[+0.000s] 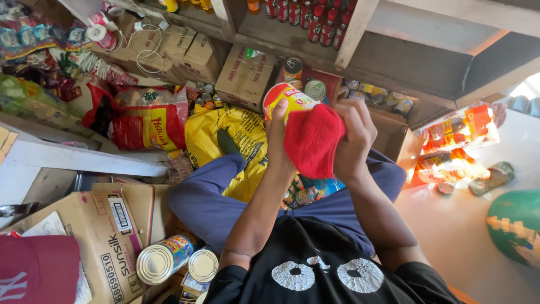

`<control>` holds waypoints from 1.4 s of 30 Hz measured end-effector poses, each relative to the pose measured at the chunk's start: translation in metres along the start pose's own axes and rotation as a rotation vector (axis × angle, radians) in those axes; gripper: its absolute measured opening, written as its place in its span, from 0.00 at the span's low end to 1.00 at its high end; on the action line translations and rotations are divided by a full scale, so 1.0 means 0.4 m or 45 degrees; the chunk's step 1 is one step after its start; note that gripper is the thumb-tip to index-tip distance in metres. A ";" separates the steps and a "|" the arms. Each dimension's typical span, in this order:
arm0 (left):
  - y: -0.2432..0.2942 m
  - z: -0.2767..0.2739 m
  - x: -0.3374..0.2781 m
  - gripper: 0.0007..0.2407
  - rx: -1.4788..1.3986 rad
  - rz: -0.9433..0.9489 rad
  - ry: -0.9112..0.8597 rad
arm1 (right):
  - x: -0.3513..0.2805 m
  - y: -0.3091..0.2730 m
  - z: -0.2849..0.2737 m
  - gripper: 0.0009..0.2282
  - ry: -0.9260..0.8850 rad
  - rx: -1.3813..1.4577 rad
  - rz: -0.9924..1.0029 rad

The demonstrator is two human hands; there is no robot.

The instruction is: Wiping dust off canned milk and restocking them on a grocery shelf.

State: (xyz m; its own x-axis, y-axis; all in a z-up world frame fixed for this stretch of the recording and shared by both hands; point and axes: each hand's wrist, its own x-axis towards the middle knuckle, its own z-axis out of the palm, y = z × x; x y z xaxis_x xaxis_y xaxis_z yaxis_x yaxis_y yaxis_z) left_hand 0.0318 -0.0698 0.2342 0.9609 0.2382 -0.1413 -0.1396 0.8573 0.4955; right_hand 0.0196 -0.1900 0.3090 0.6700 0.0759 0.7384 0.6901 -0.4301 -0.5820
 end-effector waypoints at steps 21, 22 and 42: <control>0.049 -0.020 -0.069 0.30 1.306 0.727 -0.414 | -0.103 0.065 -0.077 0.08 -0.294 0.140 -0.062; 0.066 -0.011 -0.078 0.30 1.315 0.719 -0.414 | -0.081 0.059 -0.077 0.08 -0.292 0.144 -0.052; 0.140 0.010 -0.081 0.34 2.073 1.214 -0.745 | 0.052 0.079 -0.084 0.12 -0.577 -0.067 -0.017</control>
State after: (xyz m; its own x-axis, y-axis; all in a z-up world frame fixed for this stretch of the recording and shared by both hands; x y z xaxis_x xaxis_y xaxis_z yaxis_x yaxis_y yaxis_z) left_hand -0.0064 -0.0314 0.2699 0.7149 -0.1568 0.6814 -0.5817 -0.6742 0.4551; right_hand 0.0463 -0.2323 0.3175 0.7211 0.4626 0.5157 0.6927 -0.4704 -0.5466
